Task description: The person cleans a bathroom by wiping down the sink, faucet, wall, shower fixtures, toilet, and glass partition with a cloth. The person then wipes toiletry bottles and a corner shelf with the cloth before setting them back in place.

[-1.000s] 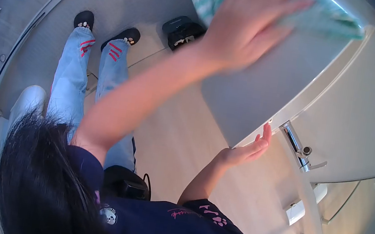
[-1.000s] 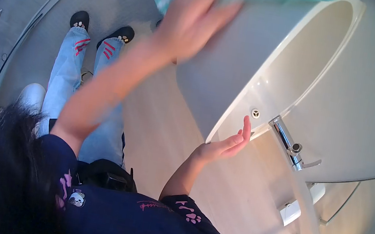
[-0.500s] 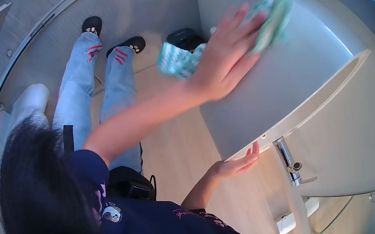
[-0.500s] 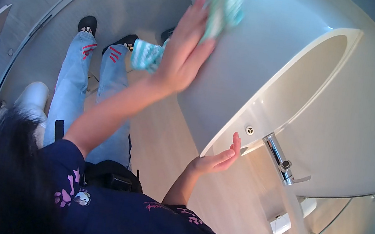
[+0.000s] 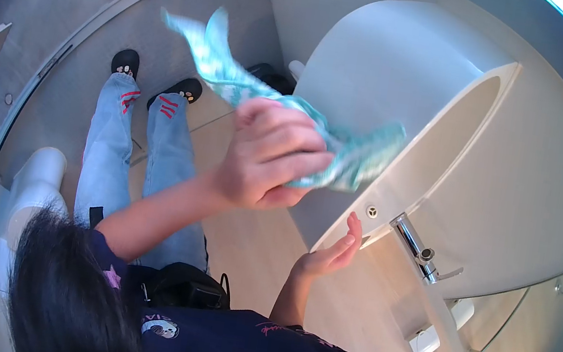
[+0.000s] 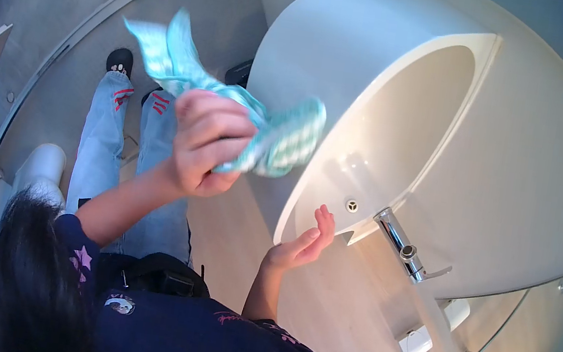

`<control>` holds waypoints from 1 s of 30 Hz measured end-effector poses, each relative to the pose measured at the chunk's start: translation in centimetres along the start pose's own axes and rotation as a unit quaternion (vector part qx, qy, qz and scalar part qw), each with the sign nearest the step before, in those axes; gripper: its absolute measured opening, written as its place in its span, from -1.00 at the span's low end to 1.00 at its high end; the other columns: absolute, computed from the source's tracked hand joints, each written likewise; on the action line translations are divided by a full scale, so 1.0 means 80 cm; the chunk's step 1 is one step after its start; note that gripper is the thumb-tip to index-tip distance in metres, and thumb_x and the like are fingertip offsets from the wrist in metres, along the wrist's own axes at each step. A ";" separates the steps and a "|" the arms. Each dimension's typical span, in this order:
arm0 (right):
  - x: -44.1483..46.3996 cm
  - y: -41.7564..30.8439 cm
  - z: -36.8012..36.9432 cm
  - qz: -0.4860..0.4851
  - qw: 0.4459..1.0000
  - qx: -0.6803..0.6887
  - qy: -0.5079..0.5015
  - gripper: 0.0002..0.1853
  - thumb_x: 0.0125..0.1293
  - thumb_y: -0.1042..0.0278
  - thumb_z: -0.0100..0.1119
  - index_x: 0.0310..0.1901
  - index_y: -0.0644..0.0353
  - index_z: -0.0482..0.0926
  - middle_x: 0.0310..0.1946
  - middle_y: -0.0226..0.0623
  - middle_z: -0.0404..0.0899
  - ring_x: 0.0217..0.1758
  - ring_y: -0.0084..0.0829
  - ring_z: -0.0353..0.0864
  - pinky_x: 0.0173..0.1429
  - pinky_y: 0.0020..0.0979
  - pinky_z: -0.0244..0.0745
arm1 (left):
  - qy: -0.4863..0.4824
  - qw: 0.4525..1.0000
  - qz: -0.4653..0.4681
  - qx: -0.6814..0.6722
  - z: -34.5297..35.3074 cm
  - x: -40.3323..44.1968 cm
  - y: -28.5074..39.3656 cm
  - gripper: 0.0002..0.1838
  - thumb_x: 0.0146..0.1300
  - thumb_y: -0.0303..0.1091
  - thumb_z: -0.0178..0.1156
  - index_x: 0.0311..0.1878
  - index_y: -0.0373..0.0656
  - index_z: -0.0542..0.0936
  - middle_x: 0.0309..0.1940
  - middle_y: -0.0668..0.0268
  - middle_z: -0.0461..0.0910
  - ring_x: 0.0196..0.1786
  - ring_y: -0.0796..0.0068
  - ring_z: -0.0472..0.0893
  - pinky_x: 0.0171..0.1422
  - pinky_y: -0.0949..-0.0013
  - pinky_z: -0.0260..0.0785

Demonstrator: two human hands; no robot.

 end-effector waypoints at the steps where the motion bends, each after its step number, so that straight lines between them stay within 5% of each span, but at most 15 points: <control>1: 0.001 -0.005 0.003 -0.009 1.000 -0.013 -0.018 -0.64 0.34 0.25 -0.31 -0.16 0.34 0.46 -0.08 -0.08 0.46 0.15 -0.18 0.27 0.25 -0.19 0.07 | 0.000 1.000 0.002 -0.001 0.001 -0.002 0.001 -0.78 -0.02 -0.32 0.13 -0.26 -0.12 0.57 0.02 0.27 0.44 0.20 0.30 0.31 0.30 0.13 -0.09; 5: 0.003 -0.009 0.007 -0.027 0.996 -0.066 -0.052 -0.60 0.36 0.22 -0.35 -0.17 0.38 0.45 -0.10 -0.13 0.46 0.07 -0.25 0.35 0.22 -0.23 0.11 | -0.037 0.997 -0.003 0.073 0.051 -0.034 -0.016 -0.61 -0.04 -0.19 0.16 -0.06 0.02 0.54 0.22 0.30 0.28 0.38 0.17 0.03 0.40 0.09 -0.40; 8: 0.003 -0.004 0.008 -0.025 0.997 -0.053 -0.056 -0.59 0.36 0.22 -0.37 -0.19 0.37 0.45 -0.10 -0.13 0.45 0.07 -0.25 0.34 0.22 -0.23 0.11 | 0.015 0.997 -0.029 -0.073 0.055 0.021 -0.047 -0.52 0.09 -0.25 0.05 0.15 -0.04 0.37 0.31 0.21 0.10 0.39 -0.01 -0.09 0.40 0.06 -0.51; 12: 0.003 -0.005 0.007 -0.020 0.997 -0.063 -0.050 -0.55 0.37 0.17 -0.41 -0.16 0.38 0.43 -0.12 -0.14 0.44 0.06 -0.27 0.35 0.17 -0.26 0.15 | -0.061 0.991 0.028 -0.118 0.061 0.179 -0.083 -0.58 0.20 -0.17 -0.09 0.11 -0.09 0.40 0.25 0.27 0.22 0.35 0.24 0.08 0.37 0.07 -0.24; 15: 0.001 0.002 0.003 0.002 0.999 -0.041 -0.028 -0.58 0.35 0.21 -0.39 -0.22 0.34 0.48 -0.09 -0.07 0.44 0.11 -0.14 0.30 0.20 -0.19 0.12 | -0.184 0.962 -0.008 -0.201 0.108 0.261 -0.094 -0.51 0.27 -0.14 -0.11 0.16 -0.30 0.29 0.16 0.04 0.30 0.30 0.16 0.16 0.40 0.09 -0.19; 17: 0.002 0.003 0.005 0.003 0.999 -0.038 -0.030 -0.58 0.34 0.21 -0.38 -0.23 0.34 0.48 -0.10 -0.07 0.45 0.10 -0.14 0.30 0.20 -0.19 0.12 | -0.329 0.874 -0.253 -0.252 0.140 0.256 -0.116 -0.58 0.23 -0.13 -0.12 0.09 -0.11 0.41 0.20 0.30 0.28 0.33 0.27 0.12 0.35 0.09 -0.16; 18: 0.002 0.003 0.004 0.005 0.999 -0.034 -0.031 -0.58 0.34 0.21 -0.38 -0.23 0.34 0.48 -0.11 -0.07 0.45 0.10 -0.14 0.30 0.20 -0.19 0.12 | -0.251 0.956 -0.024 -0.149 0.142 0.254 -0.102 -0.57 0.24 -0.11 -0.15 0.09 -0.10 0.41 0.19 0.29 0.30 0.32 0.27 0.15 0.34 0.11 -0.12; 20: 0.002 0.004 0.004 0.001 0.999 -0.038 -0.035 -0.58 0.34 0.21 -0.38 -0.24 0.34 0.48 -0.12 -0.07 0.46 0.09 -0.14 0.30 0.20 -0.18 0.12 | -0.112 0.979 -0.003 -0.173 0.080 0.205 -0.073 -0.58 0.24 -0.26 -0.15 0.13 -0.18 0.38 0.20 0.11 0.27 0.33 0.16 0.12 0.36 0.14 -0.21; 22: 0.003 0.003 0.005 -0.001 0.999 -0.040 -0.036 -0.58 0.34 0.21 -0.38 -0.24 0.34 0.48 -0.12 -0.08 0.47 0.09 -0.13 0.31 0.20 -0.18 0.12 | -0.094 0.985 -0.003 -0.144 0.051 0.155 -0.070 -0.60 0.20 -0.23 -0.07 0.12 -0.04 0.40 0.19 0.27 0.30 0.29 0.24 0.20 0.30 0.16 -0.10; 25: 0.005 0.000 0.011 -0.001 0.998 -0.041 -0.051 -0.58 0.34 0.21 -0.37 -0.25 0.34 0.48 -0.14 -0.08 0.48 0.09 -0.13 0.31 0.20 -0.17 0.12 | -0.149 0.981 -0.044 -0.119 0.032 0.125 -0.052 -0.58 0.18 -0.33 -0.11 0.12 -0.13 0.40 0.22 0.15 0.23 0.35 0.20 0.09 0.34 0.16 -0.21; 30: 0.003 0.002 0.008 0.007 0.997 -0.042 -0.059 -0.58 0.34 0.21 -0.37 -0.27 0.35 0.49 -0.14 -0.10 0.49 0.09 -0.12 0.31 0.20 -0.18 0.12 | -0.120 0.986 0.005 -0.117 0.081 0.215 -0.072 -0.53 0.20 0.00 -0.04 0.06 -0.09 0.44 0.14 0.21 0.33 0.24 0.17 0.24 0.35 0.07 -0.17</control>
Point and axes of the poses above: each hand's wrist, its own x-axis towards the middle knuckle, its own z-axis out of the palm, y = z × x, the point moved 9 cm from there along x, towards the middle knuckle
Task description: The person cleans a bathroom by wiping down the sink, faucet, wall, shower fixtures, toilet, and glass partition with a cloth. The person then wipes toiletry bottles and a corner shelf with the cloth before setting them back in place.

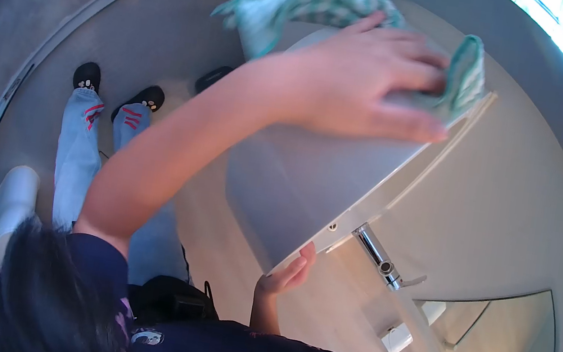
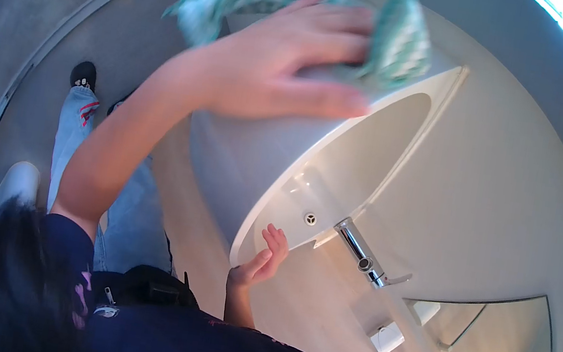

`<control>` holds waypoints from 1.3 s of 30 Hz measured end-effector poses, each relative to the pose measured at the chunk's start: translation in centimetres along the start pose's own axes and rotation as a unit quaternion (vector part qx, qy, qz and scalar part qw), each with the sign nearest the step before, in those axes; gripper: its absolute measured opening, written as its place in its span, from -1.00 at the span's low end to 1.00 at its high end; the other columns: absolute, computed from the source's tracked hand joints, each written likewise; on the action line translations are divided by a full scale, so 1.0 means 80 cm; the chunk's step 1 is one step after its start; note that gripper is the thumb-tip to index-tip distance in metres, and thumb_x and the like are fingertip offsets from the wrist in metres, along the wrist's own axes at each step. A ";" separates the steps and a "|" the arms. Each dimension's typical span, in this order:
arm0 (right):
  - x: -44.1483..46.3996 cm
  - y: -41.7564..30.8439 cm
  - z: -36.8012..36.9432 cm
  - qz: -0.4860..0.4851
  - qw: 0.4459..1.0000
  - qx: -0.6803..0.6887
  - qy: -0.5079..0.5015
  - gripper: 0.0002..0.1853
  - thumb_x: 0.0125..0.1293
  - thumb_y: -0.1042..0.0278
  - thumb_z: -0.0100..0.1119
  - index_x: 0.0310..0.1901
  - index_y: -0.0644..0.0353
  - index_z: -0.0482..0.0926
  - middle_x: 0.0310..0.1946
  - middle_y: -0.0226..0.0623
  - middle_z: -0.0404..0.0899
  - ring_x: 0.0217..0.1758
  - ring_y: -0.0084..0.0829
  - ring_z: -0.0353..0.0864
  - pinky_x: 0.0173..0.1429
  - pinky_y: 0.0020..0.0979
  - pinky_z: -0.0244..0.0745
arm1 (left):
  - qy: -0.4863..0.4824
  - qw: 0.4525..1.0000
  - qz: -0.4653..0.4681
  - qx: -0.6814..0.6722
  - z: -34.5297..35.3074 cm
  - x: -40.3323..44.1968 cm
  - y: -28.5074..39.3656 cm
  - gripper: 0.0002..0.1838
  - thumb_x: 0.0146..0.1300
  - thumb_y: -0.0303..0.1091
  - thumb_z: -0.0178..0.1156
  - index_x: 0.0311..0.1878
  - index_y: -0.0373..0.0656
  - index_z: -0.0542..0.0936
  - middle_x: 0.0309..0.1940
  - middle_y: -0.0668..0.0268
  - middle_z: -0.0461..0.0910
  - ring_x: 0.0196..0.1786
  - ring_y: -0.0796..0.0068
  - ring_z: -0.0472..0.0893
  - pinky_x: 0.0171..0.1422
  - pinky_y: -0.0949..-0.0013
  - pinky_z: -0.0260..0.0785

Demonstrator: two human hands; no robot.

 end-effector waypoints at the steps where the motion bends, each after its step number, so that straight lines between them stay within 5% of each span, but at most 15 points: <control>1: 0.000 -0.001 -0.002 -0.001 1.000 -0.003 0.000 -0.58 0.34 0.21 -0.37 -0.27 0.35 0.49 -0.14 -0.10 0.49 0.09 -0.12 0.31 0.20 -0.18 0.12 | -0.030 0.999 -0.005 -0.033 0.011 0.019 -0.011 -0.52 0.19 0.05 -0.04 0.03 -0.09 0.47 0.12 0.18 0.34 0.22 0.17 0.25 0.36 0.04 -0.19; 7: 0.002 -0.008 0.000 0.009 1.000 -0.002 0.006 -0.58 0.34 0.20 -0.35 -0.27 0.36 0.49 -0.16 -0.11 0.50 0.08 -0.12 0.32 0.20 -0.17 0.11 | 0.036 0.997 -0.064 0.012 -0.011 0.008 -0.016 -0.63 0.17 -0.10 0.04 -0.11 -0.20 0.53 -0.12 0.19 0.48 -0.01 0.23 0.42 0.12 0.21 0.18; 9: 0.001 -0.009 -0.006 -0.008 0.999 -0.023 0.039 -0.59 0.34 0.22 -0.33 -0.28 0.37 0.49 -0.19 -0.11 0.50 0.07 -0.13 0.34 0.19 -0.18 0.12 | 0.146 0.989 0.032 -0.018 -0.042 -0.058 0.003 -0.74 0.14 -0.30 0.12 -0.16 -0.25 0.54 -0.26 0.27 0.50 -0.18 0.32 0.47 -0.06 0.36 0.26; 11: 0.000 -0.007 -0.011 -0.004 0.998 -0.016 0.060 -0.59 0.34 0.23 -0.33 -0.28 0.38 0.49 -0.20 -0.11 0.50 0.06 -0.13 0.34 0.19 -0.18 0.14 | 0.161 0.944 -0.167 -0.234 -0.036 -0.154 -0.029 -0.74 0.13 -0.43 0.12 -0.08 -0.25 0.50 -0.23 0.35 0.50 -0.20 0.50 0.47 -0.09 0.51 0.25; 14: -0.007 -0.001 -0.020 0.004 0.992 0.009 0.127 -0.60 0.34 0.25 -0.33 -0.28 0.40 0.48 -0.21 -0.10 0.50 0.03 -0.15 0.36 0.18 -0.18 0.16 | 0.072 0.744 -0.574 -0.335 0.030 -0.364 -0.085 -0.61 0.15 -0.40 0.13 0.07 -0.22 0.41 -0.11 0.42 0.47 -0.13 0.73 0.42 -0.04 0.56 0.27; 21: -0.068 0.062 -0.053 -0.027 0.879 0.274 0.390 -0.59 0.34 0.14 -0.27 -0.10 0.37 0.39 -0.14 -0.02 0.45 0.03 -0.20 0.37 0.25 -0.24 0.11 | -0.136 0.745 -0.599 -0.260 0.108 -0.461 0.028 -0.58 0.01 -0.45 0.24 -0.02 -0.20 0.40 -0.24 0.45 0.49 -0.17 0.69 0.44 -0.04 0.53 0.28; 24: -0.104 0.069 -0.035 0.059 0.837 0.210 0.501 -0.52 0.32 0.05 -0.20 0.05 0.33 0.28 -0.09 -0.04 0.42 0.04 -0.22 0.36 0.27 -0.23 0.07 | -0.267 0.740 -0.576 -0.223 0.138 -0.460 0.056 -0.58 0.02 -0.49 0.20 0.00 -0.21 0.38 -0.23 0.44 0.48 -0.17 0.67 0.44 -0.04 0.52 0.29; 27: -0.167 0.112 0.001 0.145 0.854 0.350 0.358 -0.44 0.29 0.00 -0.12 0.16 0.28 0.19 -0.02 -0.09 0.39 0.11 -0.26 0.30 0.29 -0.28 0.02 | -0.318 0.723 -0.573 -0.221 0.175 -0.473 0.073 -0.61 0.05 -0.52 0.14 0.00 -0.22 0.38 -0.20 0.44 0.47 -0.16 0.66 0.43 -0.05 0.52 0.28; 28: -0.191 0.128 0.037 0.187 0.826 0.477 0.233 -0.43 0.28 -0.01 -0.10 0.16 0.27 0.20 -0.01 -0.12 0.39 0.14 -0.30 0.29 0.30 -0.32 0.01 | -0.295 0.717 -0.585 -0.237 0.183 -0.476 0.077 -0.63 0.07 -0.54 0.11 0.00 -0.23 0.38 -0.19 0.44 0.46 -0.14 0.65 0.42 -0.04 0.52 0.27; 30: -0.241 0.129 0.111 0.274 0.540 0.796 0.027 -0.44 0.24 0.01 -0.01 0.10 0.33 0.27 -0.09 -0.22 0.46 0.06 -0.40 0.38 0.13 -0.39 0.26 | -0.287 0.719 -0.592 -0.225 0.205 -0.482 0.088 -0.64 0.08 -0.56 0.08 0.00 -0.23 0.38 -0.16 0.43 0.45 -0.11 0.65 0.41 -0.03 0.52 0.26; 31: -0.264 0.139 0.112 0.274 0.528 0.802 0.050 -0.44 0.24 0.01 -0.01 0.10 0.33 0.27 -0.09 -0.22 0.46 0.06 -0.40 0.38 0.13 -0.39 0.26 | -0.257 0.729 -0.594 -0.223 0.207 -0.485 0.089 -0.65 0.10 -0.58 0.04 0.01 -0.23 0.38 -0.14 0.43 0.44 -0.09 0.66 0.39 -0.02 0.52 0.25; 33: -0.292 0.125 0.126 0.214 0.745 0.621 -0.116 -0.54 0.24 0.10 0.05 0.02 0.32 0.36 -0.18 -0.28 0.51 -0.11 -0.45 0.48 -0.06 -0.44 0.38 | -0.314 0.755 -0.553 -0.158 0.208 -0.495 0.084 -0.62 0.08 -0.61 0.02 0.03 -0.25 0.37 -0.09 0.32 0.42 -0.05 0.49 0.43 0.01 0.48 0.24; 35: -0.293 0.135 0.110 0.217 0.733 0.634 -0.115 -0.60 0.18 0.19 0.13 -0.04 0.29 0.43 -0.27 -0.26 0.55 -0.18 -0.41 0.51 -0.11 -0.42 0.39 | -0.464 0.846 -0.260 0.046 0.241 -0.457 0.110 -0.58 0.04 -0.62 0.03 0.04 -0.26 0.35 -0.10 0.19 0.42 -0.05 0.22 0.45 0.01 0.43 0.25; 36: -0.295 0.146 0.103 0.178 0.794 0.570 -0.115 -0.60 0.13 0.19 0.18 -0.07 0.27 0.45 -0.30 -0.24 0.55 -0.21 -0.41 0.52 -0.13 -0.42 0.39 | -0.484 0.842 -0.215 0.102 0.252 -0.453 0.111 -0.59 0.01 -0.61 0.06 0.01 -0.28 0.36 -0.19 0.09 0.46 -0.12 0.04 0.46 -0.05 0.39 0.29; 39: -0.300 0.178 0.099 0.149 0.838 0.514 -0.109 -0.61 0.01 0.23 0.29 -0.14 0.25 0.51 -0.34 -0.20 0.55 -0.24 -0.42 0.55 -0.16 -0.43 0.39 | -0.533 0.774 -0.316 0.134 0.259 -0.471 0.079 -0.66 0.06 -0.59 0.06 -0.04 -0.30 0.39 -0.30 0.06 0.51 -0.22 0.07 0.51 -0.15 0.32 0.33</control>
Point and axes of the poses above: each hand's wrist, its own x-axis towards the middle knuckle, its own z-axis out of the palm, y = z × x, the point moved 9 cm from there along x, towards the middle knuckle
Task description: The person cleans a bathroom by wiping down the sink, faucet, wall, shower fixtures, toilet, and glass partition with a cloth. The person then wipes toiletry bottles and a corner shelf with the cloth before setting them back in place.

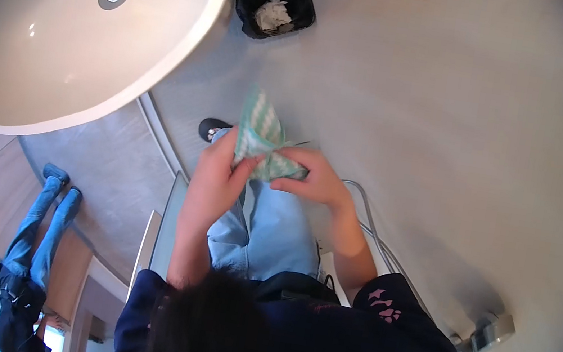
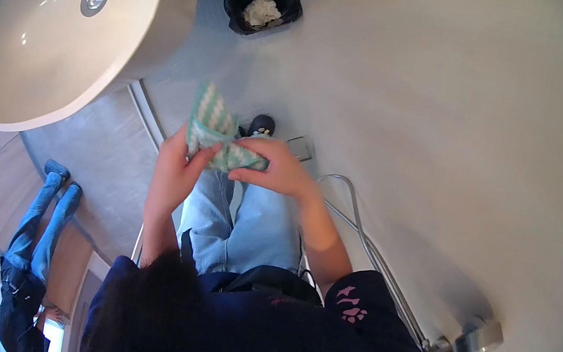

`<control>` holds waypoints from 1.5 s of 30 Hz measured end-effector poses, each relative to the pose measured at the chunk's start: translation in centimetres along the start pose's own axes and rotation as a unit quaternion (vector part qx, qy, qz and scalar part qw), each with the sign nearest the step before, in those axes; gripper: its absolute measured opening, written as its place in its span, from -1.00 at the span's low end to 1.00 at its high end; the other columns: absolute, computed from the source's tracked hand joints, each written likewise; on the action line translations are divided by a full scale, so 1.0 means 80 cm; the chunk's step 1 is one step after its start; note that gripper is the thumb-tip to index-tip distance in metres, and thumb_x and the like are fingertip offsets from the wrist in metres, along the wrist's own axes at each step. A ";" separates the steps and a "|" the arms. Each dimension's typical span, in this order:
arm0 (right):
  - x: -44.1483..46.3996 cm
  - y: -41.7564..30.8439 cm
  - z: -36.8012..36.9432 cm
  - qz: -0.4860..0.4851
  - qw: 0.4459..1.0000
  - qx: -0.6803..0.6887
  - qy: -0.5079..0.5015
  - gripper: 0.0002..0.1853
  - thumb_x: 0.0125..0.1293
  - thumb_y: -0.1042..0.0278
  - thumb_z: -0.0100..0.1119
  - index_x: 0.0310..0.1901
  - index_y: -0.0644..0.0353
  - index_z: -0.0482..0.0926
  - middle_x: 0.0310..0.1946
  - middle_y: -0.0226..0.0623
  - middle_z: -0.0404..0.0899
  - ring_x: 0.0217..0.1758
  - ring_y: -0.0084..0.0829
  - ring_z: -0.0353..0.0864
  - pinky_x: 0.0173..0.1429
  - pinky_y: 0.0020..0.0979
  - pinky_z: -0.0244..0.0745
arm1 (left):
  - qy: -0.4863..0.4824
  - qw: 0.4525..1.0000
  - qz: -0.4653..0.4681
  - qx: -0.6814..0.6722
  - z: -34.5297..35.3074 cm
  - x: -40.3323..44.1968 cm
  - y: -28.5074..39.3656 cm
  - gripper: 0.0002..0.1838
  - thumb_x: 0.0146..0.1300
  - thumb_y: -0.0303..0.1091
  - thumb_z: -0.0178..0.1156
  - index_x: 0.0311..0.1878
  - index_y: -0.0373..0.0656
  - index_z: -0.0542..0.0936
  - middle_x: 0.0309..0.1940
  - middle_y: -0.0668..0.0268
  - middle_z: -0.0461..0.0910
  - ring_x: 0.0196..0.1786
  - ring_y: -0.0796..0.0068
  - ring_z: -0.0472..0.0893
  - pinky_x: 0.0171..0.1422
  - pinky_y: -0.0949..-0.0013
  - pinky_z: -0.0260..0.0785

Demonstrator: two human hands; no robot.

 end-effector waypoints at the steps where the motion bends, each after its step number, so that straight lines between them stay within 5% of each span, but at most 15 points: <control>1: 0.002 0.008 -0.009 0.016 0.999 0.029 0.007 -0.62 0.01 0.24 0.30 -0.16 0.25 0.52 -0.34 -0.23 0.56 -0.26 -0.46 0.54 -0.18 -0.45 0.39 | 0.043 0.999 -0.002 0.013 -0.001 0.005 -0.004 -0.74 0.10 -0.53 0.07 -0.10 -0.29 0.42 -0.38 0.04 0.52 -0.31 0.08 0.53 -0.24 0.30 0.34; 8: 0.035 0.123 -0.091 0.079 0.982 0.102 0.140 -0.76 0.13 0.38 0.18 -0.21 0.35 0.54 -0.35 -0.30 0.59 -0.32 -0.57 0.54 -0.22 -0.56 0.42 | -0.041 0.952 -0.138 0.271 0.023 0.091 -0.107 -0.72 0.18 -0.35 0.09 -0.11 -0.33 0.44 -0.38 0.11 0.56 -0.31 0.20 0.56 -0.25 0.39 0.34; 11: 0.071 0.167 -0.125 0.032 0.943 0.283 0.172 -0.72 0.23 0.24 0.10 -0.20 0.31 0.53 -0.34 -0.35 0.58 -0.27 -0.64 0.52 -0.19 -0.56 0.42 | 0.019 0.954 0.029 -0.297 0.039 0.156 -0.158 -0.64 0.17 -0.27 0.15 -0.01 -0.22 0.44 -0.13 0.36 0.54 -0.07 0.48 0.51 0.01 0.44 0.30; 12: 0.087 0.176 -0.138 0.016 0.946 0.276 0.171 -0.72 0.23 0.24 0.10 -0.20 0.31 0.53 -0.34 -0.35 0.58 -0.27 -0.64 0.52 -0.19 -0.56 0.42 | 0.020 0.955 0.047 -0.294 0.049 0.177 -0.174 -0.64 0.17 -0.27 0.15 -0.01 -0.22 0.44 -0.13 0.36 0.54 -0.07 0.48 0.51 0.01 0.44 0.30; 14: 0.123 0.164 -0.157 -0.075 0.929 0.351 0.095 -0.67 0.27 0.16 0.02 -0.16 0.30 0.51 -0.31 -0.31 0.57 -0.25 -0.62 0.54 -0.16 -0.55 0.44 | -0.084 0.747 0.112 -0.650 0.092 0.215 -0.178 -0.57 0.14 -0.31 0.17 0.07 -0.22 0.38 -0.02 0.30 0.47 0.02 0.48 0.45 0.14 0.39 0.23; 18: 0.178 0.176 -0.187 -0.100 0.935 0.337 0.055 -0.62 0.29 0.10 -0.03 -0.10 0.29 0.45 -0.24 -0.28 0.56 -0.21 -0.54 0.56 -0.13 -0.51 0.47 | -0.222 0.782 0.197 -0.549 0.140 0.279 -0.189 -0.53 0.13 -0.35 0.17 0.10 -0.23 0.33 0.01 0.29 0.45 0.06 0.47 0.43 0.20 0.36 0.19; 22: 0.161 0.154 -0.207 -0.160 0.942 0.286 0.077 -0.64 0.29 0.14 -0.03 -0.08 0.30 0.43 -0.18 -0.27 0.53 -0.18 -0.51 0.56 -0.11 -0.49 0.49 | -0.177 0.794 0.251 -0.525 0.127 0.275 -0.153 -0.60 0.15 -0.41 0.14 0.05 -0.25 0.34 -0.03 0.30 0.47 -0.02 0.46 0.48 0.12 0.31 0.29; 24: 0.114 0.106 -0.198 -0.305 0.946 0.003 0.112 -0.65 0.22 0.21 0.06 -0.07 0.31 0.44 -0.02 -0.14 0.45 0.04 -0.33 0.45 0.11 -0.31 0.35 | -0.032 0.880 0.361 -0.306 0.093 0.230 -0.121 -0.62 0.07 -0.47 0.17 0.01 -0.24 0.42 -0.04 0.25 0.48 -0.06 0.43 0.51 0.06 0.34 0.34; 25: 0.075 0.076 -0.186 -0.395 0.898 -0.135 0.137 -0.64 0.18 0.25 0.10 -0.06 0.31 0.45 0.03 -0.07 0.41 0.13 -0.26 0.39 0.18 -0.25 0.27 | 0.032 0.831 0.543 -0.119 0.072 0.169 -0.063 -0.61 0.00 -0.51 0.19 -0.02 -0.21 0.46 -0.12 0.26 0.49 -0.13 0.43 0.51 -0.02 0.39 0.35; 26: 0.051 0.047 -0.179 -0.492 0.870 0.036 0.004 -0.71 0.11 0.36 0.12 -0.11 0.24 0.54 0.10 0.05 0.32 0.23 -0.13 0.26 0.23 -0.20 0.17 | 0.098 0.722 0.680 0.087 0.072 0.108 -0.021 -0.59 -0.07 -0.55 0.21 -0.05 -0.19 0.51 -0.19 0.26 0.49 -0.20 0.44 0.51 -0.09 0.44 0.36; 28: 0.038 0.033 -0.195 -0.509 0.855 0.001 -0.101 -0.81 0.02 0.61 0.01 -0.39 0.24 0.64 -0.13 0.00 0.44 -0.07 -0.16 0.46 -0.01 -0.35 0.34 | 0.024 0.791 0.605 0.090 0.069 0.108 0.006 -0.57 -0.17 -0.56 0.22 -0.10 -0.15 0.57 -0.38 0.29 0.43 -0.33 0.40 0.46 -0.20 0.44 0.33; 36: 0.115 0.070 -0.247 -0.341 0.932 -0.021 0.121 -0.71 0.09 0.56 0.07 -0.09 0.27 0.50 -0.22 -0.34 0.49 -0.24 -0.61 0.46 -0.14 -0.58 0.38 | -0.051 0.860 0.500 0.086 0.098 0.177 0.024 -0.70 0.20 -0.36 -0.02 -0.02 -0.17 0.49 -0.38 0.31 0.48 -0.24 0.44 0.47 0.06 0.40 0.28; 40: 0.134 0.098 -0.235 -0.261 0.948 -0.160 0.085 -0.57 0.09 0.52 0.09 0.07 0.20 0.38 0.02 -0.30 0.38 -0.06 -0.53 0.42 -0.10 -0.50 0.39 | -0.032 0.953 0.169 -0.249 0.053 0.238 -0.047 -0.70 0.24 -0.40 -0.13 -0.01 -0.26 0.45 -0.19 0.18 0.55 -0.18 0.38 0.58 -0.11 0.40 0.44; 42: 0.138 0.097 -0.236 -0.286 0.937 -0.171 0.109 -0.54 0.14 0.39 0.06 0.12 0.18 0.32 0.20 -0.26 0.20 0.17 -0.45 0.28 0.10 -0.40 0.29 | -0.027 0.948 0.129 -0.288 0.048 0.239 -0.068 -0.72 0.21 -0.47 -0.12 -0.04 -0.26 0.45 -0.21 0.19 0.55 -0.18 0.41 0.58 -0.09 0.37 0.44; 45: 0.113 0.055 -0.196 -0.519 0.831 -0.071 0.191 -0.31 0.22 -0.12 -0.09 0.27 0.15 0.11 0.36 -0.18 -0.17 0.42 -0.29 -0.23 0.39 -0.22 -0.32 | 0.040 0.929 0.220 -0.294 0.052 0.228 -0.051 -0.64 0.16 -0.53 -0.11 0.06 -0.31 0.32 -0.05 0.12 0.45 -0.01 0.36 0.49 0.01 0.39 0.37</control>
Point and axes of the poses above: each hand's wrist, its own x-axis towards the middle knuckle, its own z-axis out of the palm, y = z × x, the point moved 9 cm from there along x, towards the middle knuckle
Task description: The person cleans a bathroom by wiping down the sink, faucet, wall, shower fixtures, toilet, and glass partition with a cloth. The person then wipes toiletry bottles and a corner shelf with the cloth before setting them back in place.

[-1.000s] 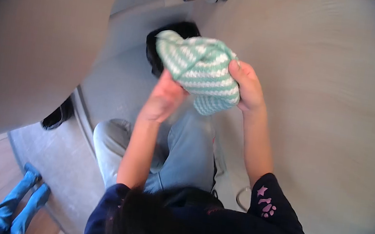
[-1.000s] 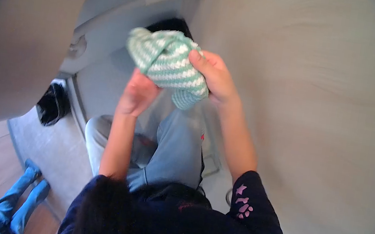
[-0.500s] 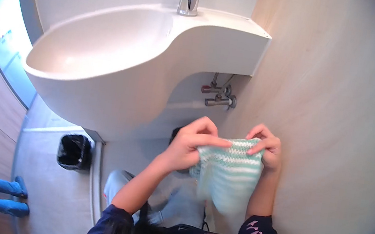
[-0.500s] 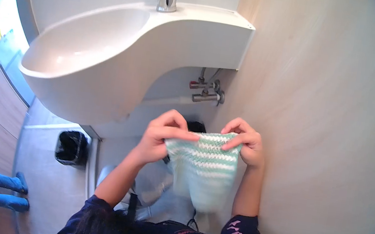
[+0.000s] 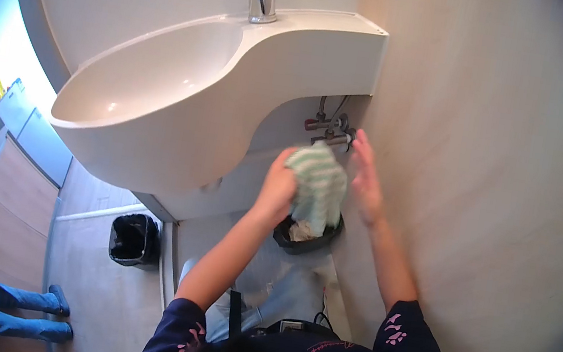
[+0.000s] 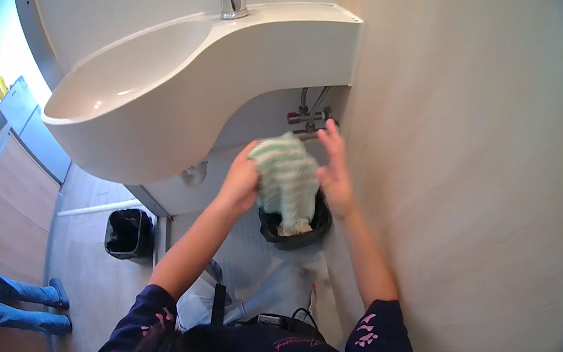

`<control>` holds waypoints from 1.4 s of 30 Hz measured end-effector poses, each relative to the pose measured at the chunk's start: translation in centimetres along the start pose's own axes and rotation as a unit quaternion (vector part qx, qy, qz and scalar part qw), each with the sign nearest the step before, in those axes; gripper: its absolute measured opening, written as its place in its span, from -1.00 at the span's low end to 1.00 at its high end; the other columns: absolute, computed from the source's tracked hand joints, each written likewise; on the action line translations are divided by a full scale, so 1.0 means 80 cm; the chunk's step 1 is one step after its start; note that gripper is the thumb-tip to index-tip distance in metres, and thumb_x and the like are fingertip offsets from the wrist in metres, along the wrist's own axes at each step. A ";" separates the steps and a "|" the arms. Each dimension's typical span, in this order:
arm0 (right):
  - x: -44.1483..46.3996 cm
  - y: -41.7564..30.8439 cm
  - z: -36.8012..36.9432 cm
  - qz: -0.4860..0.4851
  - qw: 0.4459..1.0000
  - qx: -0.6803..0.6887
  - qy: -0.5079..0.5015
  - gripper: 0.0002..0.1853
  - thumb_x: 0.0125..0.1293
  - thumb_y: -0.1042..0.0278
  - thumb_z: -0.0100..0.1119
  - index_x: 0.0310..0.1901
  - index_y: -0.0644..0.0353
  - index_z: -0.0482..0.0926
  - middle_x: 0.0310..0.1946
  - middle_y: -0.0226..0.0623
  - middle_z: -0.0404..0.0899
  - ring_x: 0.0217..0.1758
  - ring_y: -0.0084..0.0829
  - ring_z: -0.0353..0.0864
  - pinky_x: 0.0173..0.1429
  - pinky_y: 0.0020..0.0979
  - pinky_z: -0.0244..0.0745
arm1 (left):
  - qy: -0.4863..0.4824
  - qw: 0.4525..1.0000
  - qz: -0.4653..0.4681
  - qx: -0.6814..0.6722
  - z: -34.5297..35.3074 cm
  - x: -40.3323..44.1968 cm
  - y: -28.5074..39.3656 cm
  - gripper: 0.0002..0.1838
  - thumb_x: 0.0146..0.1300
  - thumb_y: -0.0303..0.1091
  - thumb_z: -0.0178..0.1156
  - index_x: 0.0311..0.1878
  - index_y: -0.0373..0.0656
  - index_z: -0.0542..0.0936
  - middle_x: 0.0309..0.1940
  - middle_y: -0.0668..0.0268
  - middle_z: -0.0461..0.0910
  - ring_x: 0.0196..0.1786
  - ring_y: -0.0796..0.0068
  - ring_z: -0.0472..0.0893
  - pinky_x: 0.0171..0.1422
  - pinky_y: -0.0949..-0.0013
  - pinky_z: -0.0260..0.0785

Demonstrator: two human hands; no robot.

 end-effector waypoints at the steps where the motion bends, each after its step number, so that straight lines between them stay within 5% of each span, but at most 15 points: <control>1: -0.012 0.009 0.028 -0.030 0.999 0.034 -0.001 -0.20 0.20 -0.23 -0.14 0.32 0.13 -0.05 0.37 -0.15 -0.27 0.43 -0.24 -0.28 0.40 -0.19 -0.35 | -0.044 0.981 0.079 0.170 0.021 0.001 0.006 -0.50 0.13 -0.52 -0.12 0.20 -0.25 0.19 0.12 0.06 0.31 0.16 0.33 0.35 0.15 0.35 0.23; 3: -0.035 0.043 0.049 0.047 0.979 0.169 0.107 -0.15 0.24 -0.15 -0.12 0.34 0.21 -0.26 0.38 -0.20 -0.28 0.43 -0.36 -0.28 0.40 -0.28 -0.28 | -0.120 0.924 0.140 0.334 0.079 -0.009 -0.005 -0.35 0.07 -0.56 -0.17 0.30 -0.26 -0.01 0.24 -0.05 0.11 0.30 0.26 0.16 0.26 0.32 0.08; 5: -0.030 0.021 0.056 0.069 0.984 0.049 0.154 -0.30 0.31 0.04 -0.18 0.34 0.17 -0.20 0.33 -0.25 -0.10 0.34 -0.35 0.03 0.32 -0.35 0.01 | -0.154 0.922 0.123 0.334 0.091 -0.003 -0.005 -0.33 0.10 -0.52 -0.14 0.32 -0.26 -0.07 0.26 -0.10 0.06 0.32 0.24 0.12 0.30 0.30 0.02; 7: -0.033 0.040 0.064 0.106 0.909 0.326 0.237 -0.38 0.35 0.06 -0.30 0.33 0.19 -0.14 0.32 -0.24 -0.06 0.32 -0.38 0.07 0.29 -0.36 0.07 | -0.183 0.915 0.114 0.342 0.096 -0.008 0.010 -0.31 0.13 -0.48 -0.11 0.33 -0.26 -0.13 0.27 -0.14 0.02 0.34 0.21 0.07 0.33 0.28 -0.03; 10: -0.020 0.071 0.054 0.167 0.884 0.366 0.238 -0.49 0.34 0.11 -0.35 0.23 0.24 0.12 0.18 -0.16 0.20 0.20 -0.31 0.26 0.17 -0.28 0.27 | -0.211 0.922 0.158 0.285 0.095 -0.053 0.075 -0.29 0.13 -0.39 0.03 0.30 -0.32 -0.06 0.24 -0.11 0.09 0.33 0.11 0.09 0.35 0.25 -0.08; 14: 0.064 0.076 -0.006 0.032 0.788 0.564 0.245 -0.45 0.29 -0.03 -0.36 0.14 0.22 0.26 0.09 -0.08 0.32 0.12 -0.14 0.37 0.17 -0.10 0.31 | -0.084 0.715 0.453 0.526 0.076 -0.151 0.232 -0.37 -0.08 -0.50 0.19 0.16 -0.24 0.31 0.20 -0.05 0.18 0.31 0.05 0.14 0.33 0.12 -0.03; 17: 0.125 0.023 -0.063 -0.047 0.858 0.302 0.413 -0.40 0.32 -0.12 -0.38 0.16 0.23 0.23 0.10 -0.15 0.31 0.10 -0.19 0.36 0.16 -0.25 0.28 | 0.248 0.492 0.562 0.616 -0.020 -0.204 0.339 -0.65 0.10 -0.42 0.02 -0.01 -0.27 0.46 0.10 0.03 0.36 0.22 0.09 0.27 0.30 0.13 0.03; 19: 0.163 0.024 -0.060 -0.084 0.917 -0.033 0.389 -0.42 0.27 -0.04 -0.21 0.24 0.12 0.17 0.25 -0.14 0.13 0.30 -0.09 0.11 0.34 -0.09 -0.06 | 0.291 0.513 0.528 0.611 -0.104 -0.193 0.372 -0.72 0.20 -0.37 -0.11 -0.12 -0.27 0.50 0.02 0.08 0.42 0.15 0.16 0.34 0.29 0.15 0.02; 20: 0.171 0.037 -0.053 -0.092 0.911 -0.018 0.401 -0.42 0.27 -0.04 -0.21 0.24 0.12 0.17 0.25 -0.14 0.13 0.30 -0.09 0.11 0.34 -0.09 -0.06 | 0.299 0.540 0.504 0.604 -0.138 -0.182 0.379 -0.70 0.23 -0.33 -0.17 -0.18 -0.27 0.52 -0.04 0.10 0.47 0.11 0.19 0.37 0.29 0.16 0.02; 22: 0.207 0.018 0.003 -0.135 0.767 -0.530 0.336 -0.44 0.17 0.13 -0.05 0.24 -0.02 0.22 0.29 -0.17 0.08 0.35 -0.09 0.01 0.36 -0.02 -0.22 | 0.241 0.529 0.520 0.626 -0.146 -0.168 0.377 -0.62 0.22 -0.31 -0.28 -0.58 -0.25 0.45 -0.53 0.24 0.47 -0.28 0.26 0.45 0.28 0.15 0.00; 29: 0.229 0.007 0.030 -0.355 0.728 -0.586 0.015 -0.40 0.04 0.20 0.02 0.22 -0.08 0.27 0.29 -0.19 0.08 0.36 -0.05 -0.04 0.35 -0.04 -0.19 | 0.281 0.544 0.572 0.546 -0.151 -0.177 0.379 -0.64 0.15 -0.33 -0.21 -0.74 -0.26 0.23 -0.72 0.24 0.24 -0.50 0.37 0.27 -0.27 0.32 0.11; 31: 0.247 0.005 -0.043 -0.203 0.811 -0.480 0.265 -0.45 0.06 0.18 0.01 0.17 0.03 0.32 0.27 -0.25 0.13 0.36 -0.08 -0.01 0.36 -0.04 -0.20 | 0.300 0.535 0.585 0.531 -0.153 -0.178 0.379 -0.66 0.09 -0.36 -0.17 -0.76 -0.26 0.23 -0.78 0.23 0.21 -0.57 0.31 0.23 -0.29 0.31 0.07; 35: 0.229 0.006 -0.004 -0.142 0.781 -0.339 0.505 -0.52 0.09 0.22 -0.03 0.10 0.11 0.38 0.19 -0.26 0.26 0.32 -0.15 0.10 0.35 -0.08 -0.16 | 0.302 0.523 0.602 0.523 -0.153 -0.186 0.378 -0.67 0.07 -0.35 -0.14 -0.75 -0.28 0.24 -0.77 0.23 0.22 -0.57 0.30 0.23 -0.29 0.30 0.07; 38: 0.243 -0.036 0.098 -0.269 0.847 -0.411 0.202 -0.58 0.11 0.29 -0.09 0.05 0.13 0.42 0.05 -0.20 0.40 0.26 -0.21 0.21 0.31 -0.15 -0.06 | 0.288 0.531 0.608 0.515 -0.152 -0.185 0.380 -0.68 0.06 -0.35 -0.13 -0.76 -0.26 0.24 -0.77 0.22 0.23 -0.58 0.31 0.23 -0.30 0.30 0.07; 42: 0.256 -0.024 0.018 -0.332 0.780 -0.511 0.142 -0.67 0.15 0.25 -0.06 -0.08 0.19 0.49 -0.04 -0.18 0.45 0.14 -0.16 0.32 0.21 -0.18 0.09 | 0.282 0.519 0.618 0.519 -0.150 -0.185 0.379 -0.70 0.05 -0.38 -0.13 -0.76 -0.25 0.26 -0.77 0.25 0.26 -0.59 0.33 0.23 -0.30 0.34 0.07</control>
Point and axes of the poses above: each hand's wrist, its own x-axis towards the middle knuckle, its own z-axis out of the palm, y = z × x, the point moved 9 cm from there along x, towards the middle knuckle
